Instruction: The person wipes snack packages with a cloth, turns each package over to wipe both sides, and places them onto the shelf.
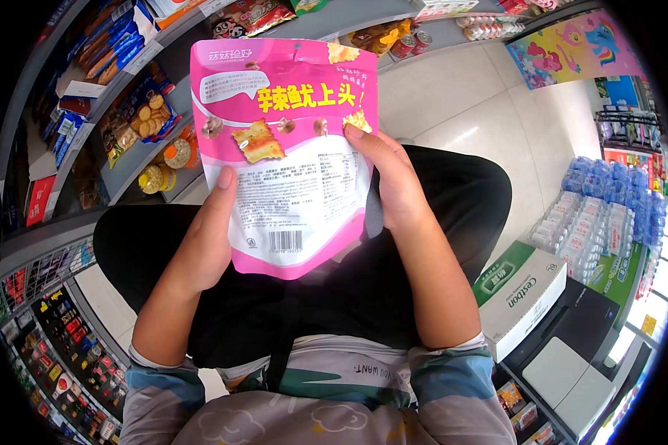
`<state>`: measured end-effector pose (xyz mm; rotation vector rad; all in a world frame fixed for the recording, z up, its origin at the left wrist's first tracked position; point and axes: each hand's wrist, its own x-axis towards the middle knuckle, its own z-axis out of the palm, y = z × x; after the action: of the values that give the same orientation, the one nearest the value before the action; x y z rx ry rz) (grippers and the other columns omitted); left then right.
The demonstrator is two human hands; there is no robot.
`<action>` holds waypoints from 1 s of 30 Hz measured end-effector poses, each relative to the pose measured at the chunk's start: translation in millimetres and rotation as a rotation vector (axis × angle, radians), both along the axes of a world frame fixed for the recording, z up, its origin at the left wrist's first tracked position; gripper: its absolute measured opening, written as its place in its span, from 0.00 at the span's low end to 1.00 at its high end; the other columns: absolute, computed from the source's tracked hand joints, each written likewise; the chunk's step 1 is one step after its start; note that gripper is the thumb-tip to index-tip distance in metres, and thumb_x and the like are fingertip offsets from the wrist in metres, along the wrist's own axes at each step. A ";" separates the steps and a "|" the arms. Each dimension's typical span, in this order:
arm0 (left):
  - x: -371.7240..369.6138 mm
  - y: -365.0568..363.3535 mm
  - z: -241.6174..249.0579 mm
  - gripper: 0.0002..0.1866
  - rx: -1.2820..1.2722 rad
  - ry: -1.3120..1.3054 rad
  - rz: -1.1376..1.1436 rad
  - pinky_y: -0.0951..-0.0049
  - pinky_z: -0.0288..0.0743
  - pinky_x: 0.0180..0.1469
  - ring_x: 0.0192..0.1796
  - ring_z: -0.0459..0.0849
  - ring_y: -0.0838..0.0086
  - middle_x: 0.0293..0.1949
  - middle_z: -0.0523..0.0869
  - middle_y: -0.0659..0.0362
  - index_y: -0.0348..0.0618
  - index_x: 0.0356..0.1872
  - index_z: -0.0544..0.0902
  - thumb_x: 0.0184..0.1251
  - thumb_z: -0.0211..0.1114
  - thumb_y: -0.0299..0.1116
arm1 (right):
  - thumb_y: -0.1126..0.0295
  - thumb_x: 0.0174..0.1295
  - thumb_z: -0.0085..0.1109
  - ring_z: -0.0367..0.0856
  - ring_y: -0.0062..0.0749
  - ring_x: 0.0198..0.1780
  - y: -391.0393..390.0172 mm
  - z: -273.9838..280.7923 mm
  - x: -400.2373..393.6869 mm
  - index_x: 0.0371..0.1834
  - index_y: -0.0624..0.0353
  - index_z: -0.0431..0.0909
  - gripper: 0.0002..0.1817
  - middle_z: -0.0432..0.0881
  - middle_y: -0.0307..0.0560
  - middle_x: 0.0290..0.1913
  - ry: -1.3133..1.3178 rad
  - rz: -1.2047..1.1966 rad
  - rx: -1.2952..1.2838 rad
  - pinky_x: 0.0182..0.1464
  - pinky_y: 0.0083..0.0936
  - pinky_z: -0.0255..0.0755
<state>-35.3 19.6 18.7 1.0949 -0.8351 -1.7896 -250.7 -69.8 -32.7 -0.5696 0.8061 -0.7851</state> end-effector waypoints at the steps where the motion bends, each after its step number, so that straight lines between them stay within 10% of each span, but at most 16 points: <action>1: -0.5 -0.3 0.2 0.38 -0.001 0.010 0.008 0.72 0.71 0.67 0.64 0.80 0.72 0.63 0.80 0.52 0.31 0.70 0.68 0.84 0.35 0.60 | 0.62 0.70 0.61 0.85 0.29 0.53 0.7 -1.2 0.3 0.59 0.64 0.79 0.20 0.86 0.47 0.53 -0.016 -0.012 0.006 0.58 0.25 0.75; 30: 0.0 -0.1 0.4 0.37 0.003 0.000 0.011 0.72 0.71 0.67 0.64 0.80 0.72 0.63 0.81 0.52 0.32 0.69 0.70 0.84 0.35 0.59 | 0.67 0.69 0.63 0.87 0.27 0.48 -2.1 -0.3 2.4 0.55 0.63 0.80 0.16 0.87 0.47 0.50 -0.005 -0.076 -0.078 0.52 0.24 0.79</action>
<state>-35.3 19.5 19.0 1.0998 -0.8253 -1.7815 -248.3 -71.9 -33.0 -0.6094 0.7992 -0.8905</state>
